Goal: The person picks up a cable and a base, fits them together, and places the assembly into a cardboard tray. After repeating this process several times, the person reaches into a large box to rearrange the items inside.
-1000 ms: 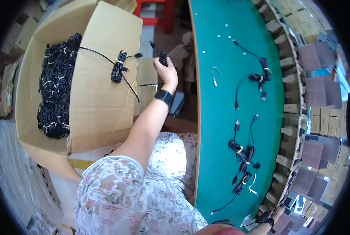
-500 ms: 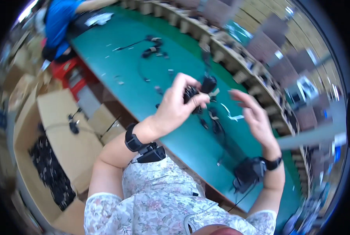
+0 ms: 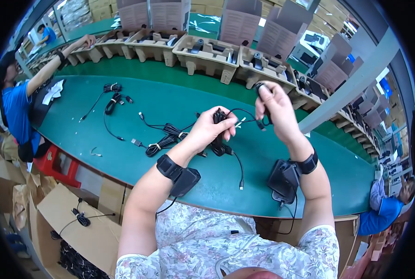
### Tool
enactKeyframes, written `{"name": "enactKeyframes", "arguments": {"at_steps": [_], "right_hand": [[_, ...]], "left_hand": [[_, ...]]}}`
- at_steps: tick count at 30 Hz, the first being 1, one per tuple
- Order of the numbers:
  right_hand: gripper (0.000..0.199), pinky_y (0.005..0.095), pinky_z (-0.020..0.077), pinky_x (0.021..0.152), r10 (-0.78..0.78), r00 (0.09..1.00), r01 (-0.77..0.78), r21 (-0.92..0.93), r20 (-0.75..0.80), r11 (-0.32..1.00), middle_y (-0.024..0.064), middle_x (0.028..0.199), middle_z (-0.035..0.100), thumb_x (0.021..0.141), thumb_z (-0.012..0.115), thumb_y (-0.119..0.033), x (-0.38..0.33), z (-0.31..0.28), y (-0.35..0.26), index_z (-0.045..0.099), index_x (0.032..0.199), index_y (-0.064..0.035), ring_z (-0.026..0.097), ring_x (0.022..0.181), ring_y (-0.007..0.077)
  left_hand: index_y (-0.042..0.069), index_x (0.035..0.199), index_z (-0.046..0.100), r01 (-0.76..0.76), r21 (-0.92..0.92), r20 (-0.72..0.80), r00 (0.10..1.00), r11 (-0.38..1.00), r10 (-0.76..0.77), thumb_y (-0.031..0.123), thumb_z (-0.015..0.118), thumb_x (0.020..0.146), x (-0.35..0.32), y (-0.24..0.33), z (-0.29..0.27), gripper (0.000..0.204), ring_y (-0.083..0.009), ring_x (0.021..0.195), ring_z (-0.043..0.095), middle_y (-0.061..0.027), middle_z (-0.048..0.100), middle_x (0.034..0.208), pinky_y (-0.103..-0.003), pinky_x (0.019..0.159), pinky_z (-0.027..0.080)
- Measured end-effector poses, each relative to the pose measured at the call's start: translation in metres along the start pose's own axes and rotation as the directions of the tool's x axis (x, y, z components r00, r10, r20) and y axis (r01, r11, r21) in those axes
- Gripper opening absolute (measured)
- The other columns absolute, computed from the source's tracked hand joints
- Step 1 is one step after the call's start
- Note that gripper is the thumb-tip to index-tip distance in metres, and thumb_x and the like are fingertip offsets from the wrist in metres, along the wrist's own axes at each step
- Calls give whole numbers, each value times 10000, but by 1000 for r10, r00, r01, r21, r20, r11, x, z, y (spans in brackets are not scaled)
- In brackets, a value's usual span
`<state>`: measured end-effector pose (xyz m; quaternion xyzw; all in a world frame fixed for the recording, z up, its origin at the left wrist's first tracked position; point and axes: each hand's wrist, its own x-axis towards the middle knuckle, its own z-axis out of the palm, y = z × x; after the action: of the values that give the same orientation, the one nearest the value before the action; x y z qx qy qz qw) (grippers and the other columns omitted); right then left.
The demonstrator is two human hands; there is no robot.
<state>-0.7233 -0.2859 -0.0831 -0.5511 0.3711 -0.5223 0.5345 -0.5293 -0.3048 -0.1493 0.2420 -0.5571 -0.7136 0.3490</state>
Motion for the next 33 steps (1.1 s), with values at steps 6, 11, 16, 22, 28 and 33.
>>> {"name": "enactKeyframes", "arguments": {"at_steps": [6, 11, 16, 22, 28, 33], "right_hand": [[167, 309, 478, 629, -425, 820, 538, -770, 384, 342, 98, 783, 616, 881, 536, -99, 3, 7, 48, 488, 1030, -39, 614, 723, 199], [186, 313, 484, 600, 175, 977, 12, -857, 118, 515, 106, 742, 603, 840, 564, -71, 5, 20, 20, 514, 1018, -52, 620, 676, 214], [198, 293, 461, 556, -424, 899, 149, -987, 108, 64, 102, 712, 581, 876, 521, -109, 49, -38, -6, 542, 1066, -58, 598, 634, 182], [246, 246, 433, 526, -234, 908, -91, -708, -348, 700, 17, 662, 518, 925, 488, -203, 101, -43, -16, 525, 1078, -14, 485, 545, 100], [356, 244, 475, 614, -18, 987, -83, -608, -157, 790, 54, 824, 558, 922, 496, -232, 70, -7, 32, 464, 1179, 12, 556, 676, 112], [421, 348, 419, 906, 211, 944, 17, -675, 254, 738, 198, 1150, 550, 866, 563, -238, 26, 34, 68, 483, 1182, 29, 537, 1062, 271]], "left_hand": [[13, 955, 497, -109, 33, -119, 987, 993, 113, 100, 557, 884, 2, -16, -5, 128, -118, 702, 607, -85, 623, 765, -228, 642, 484], [8, 938, 467, -315, 8, -370, 881, 949, 296, 73, 522, 898, 6, -21, -23, 94, -131, 717, 619, -100, 627, 778, -237, 641, 489], [12, 925, 446, -367, 177, -579, 712, 913, 398, 73, 484, 916, 9, -16, -51, 72, -134, 691, 613, -108, 629, 775, -247, 639, 494], [2, 982, 433, -94, -75, -384, 921, 993, 58, 144, 558, 886, 4, -25, -46, 212, -170, 712, 598, -135, 624, 842, -300, 688, 489], [-5, 1269, 320, -47, 904, -302, 633, 425, 713, 112, 712, 729, 10, -17, -34, 677, -270, 983, 523, -228, 484, 1160, -419, 887, 397], [72, 1306, 342, -196, 961, 74, 864, 196, 499, 54, 706, 691, 4, -29, -26, 714, -279, 1043, 498, -154, 481, 1190, -425, 975, 323]]}}
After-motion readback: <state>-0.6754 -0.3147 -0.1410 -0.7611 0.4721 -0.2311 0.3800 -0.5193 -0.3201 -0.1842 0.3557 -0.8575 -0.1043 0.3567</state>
